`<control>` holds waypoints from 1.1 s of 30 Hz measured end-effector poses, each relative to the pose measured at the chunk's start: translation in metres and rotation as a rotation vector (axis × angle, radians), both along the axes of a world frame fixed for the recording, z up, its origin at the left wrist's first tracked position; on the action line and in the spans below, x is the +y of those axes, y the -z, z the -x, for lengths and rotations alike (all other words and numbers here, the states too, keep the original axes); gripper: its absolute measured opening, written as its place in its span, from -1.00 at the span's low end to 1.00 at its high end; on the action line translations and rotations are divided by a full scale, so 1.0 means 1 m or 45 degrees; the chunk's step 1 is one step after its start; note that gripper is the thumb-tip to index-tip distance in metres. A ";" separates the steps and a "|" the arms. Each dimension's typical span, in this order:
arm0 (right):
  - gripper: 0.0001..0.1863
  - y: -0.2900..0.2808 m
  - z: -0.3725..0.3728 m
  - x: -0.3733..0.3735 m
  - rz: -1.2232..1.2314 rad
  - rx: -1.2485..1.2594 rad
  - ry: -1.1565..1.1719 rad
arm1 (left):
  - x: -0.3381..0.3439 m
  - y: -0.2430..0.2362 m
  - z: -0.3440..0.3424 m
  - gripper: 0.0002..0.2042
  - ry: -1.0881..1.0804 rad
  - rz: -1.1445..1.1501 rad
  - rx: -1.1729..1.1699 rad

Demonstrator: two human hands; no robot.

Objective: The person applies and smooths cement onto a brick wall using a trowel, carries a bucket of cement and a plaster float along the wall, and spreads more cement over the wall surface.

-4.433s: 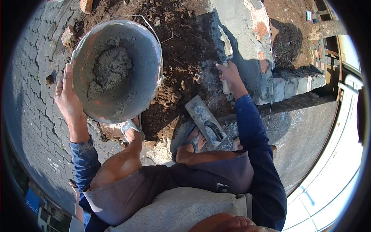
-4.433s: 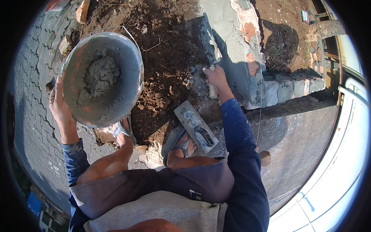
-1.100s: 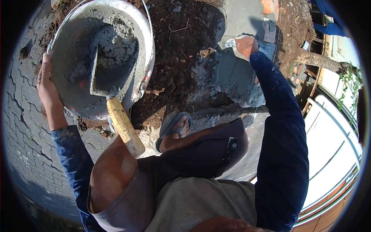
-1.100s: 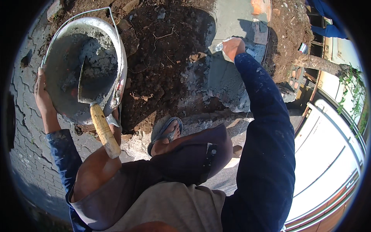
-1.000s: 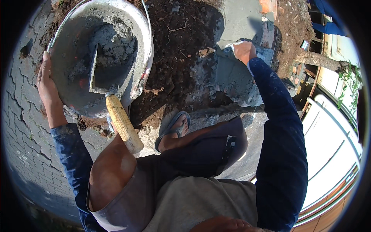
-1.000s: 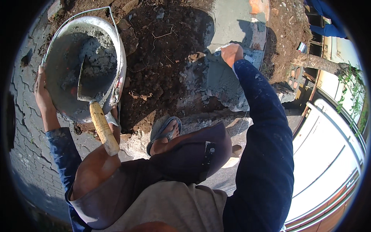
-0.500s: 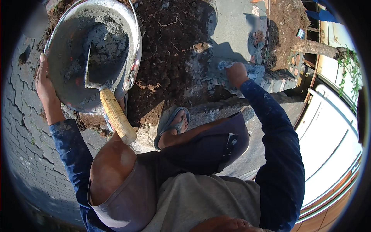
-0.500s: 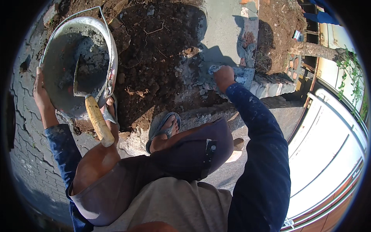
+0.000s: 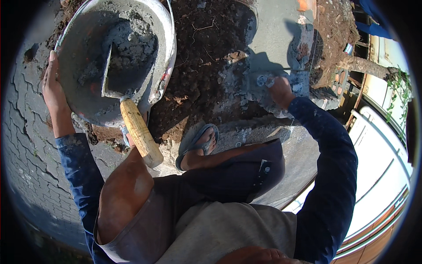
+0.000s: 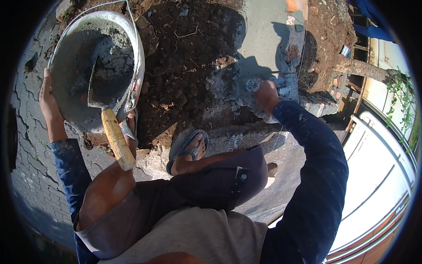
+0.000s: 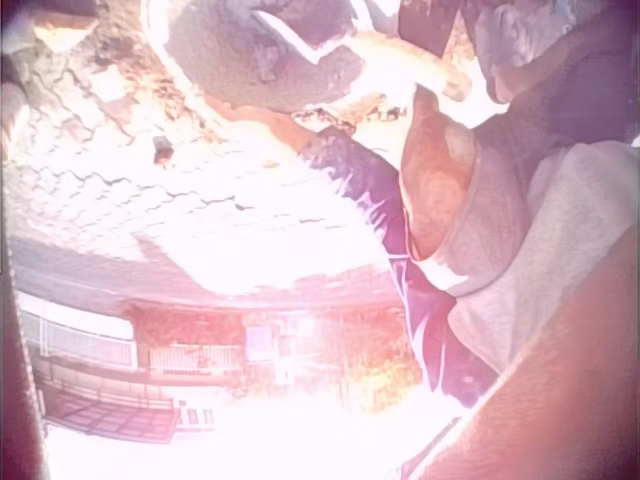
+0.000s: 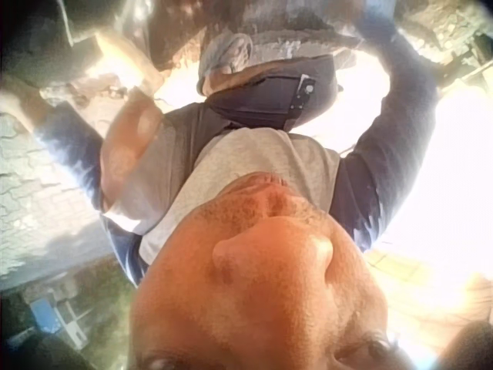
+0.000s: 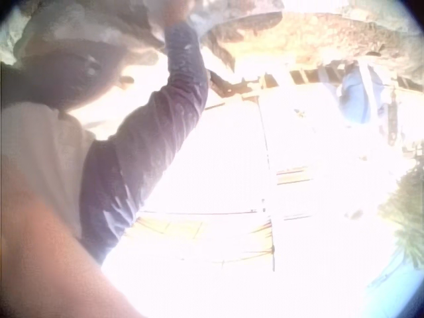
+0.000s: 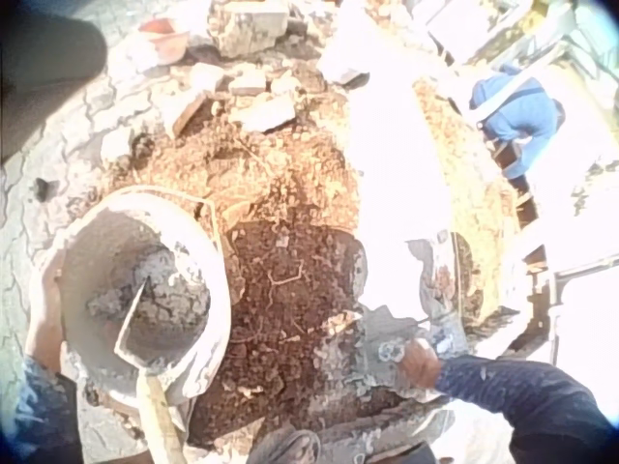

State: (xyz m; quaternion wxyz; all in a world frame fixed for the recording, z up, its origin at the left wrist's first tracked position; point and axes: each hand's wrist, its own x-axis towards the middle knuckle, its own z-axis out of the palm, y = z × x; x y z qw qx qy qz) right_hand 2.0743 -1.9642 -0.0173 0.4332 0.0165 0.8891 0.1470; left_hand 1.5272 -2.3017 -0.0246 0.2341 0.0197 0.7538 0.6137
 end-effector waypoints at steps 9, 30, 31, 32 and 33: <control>-0.83 0.023 0.102 0.103 -0.246 0.072 0.162 | 0.004 -0.005 -0.008 -0.56 -0.016 0.023 -0.049; -0.80 0.035 0.197 0.260 -0.578 0.189 -0.075 | 0.007 -0.013 -0.012 -0.52 -0.134 0.081 -0.131; -0.80 0.029 0.208 0.265 -0.580 0.190 -0.069 | 0.006 -0.012 -0.011 -0.52 -0.138 0.083 -0.126; -0.75 0.022 0.217 0.269 -0.627 0.211 0.009 | 0.007 -0.014 -0.012 -0.52 -0.131 0.084 -0.125; -0.70 0.018 0.223 0.274 -0.676 0.231 0.089 | 0.009 -0.017 -0.013 -0.52 -0.119 0.090 -0.164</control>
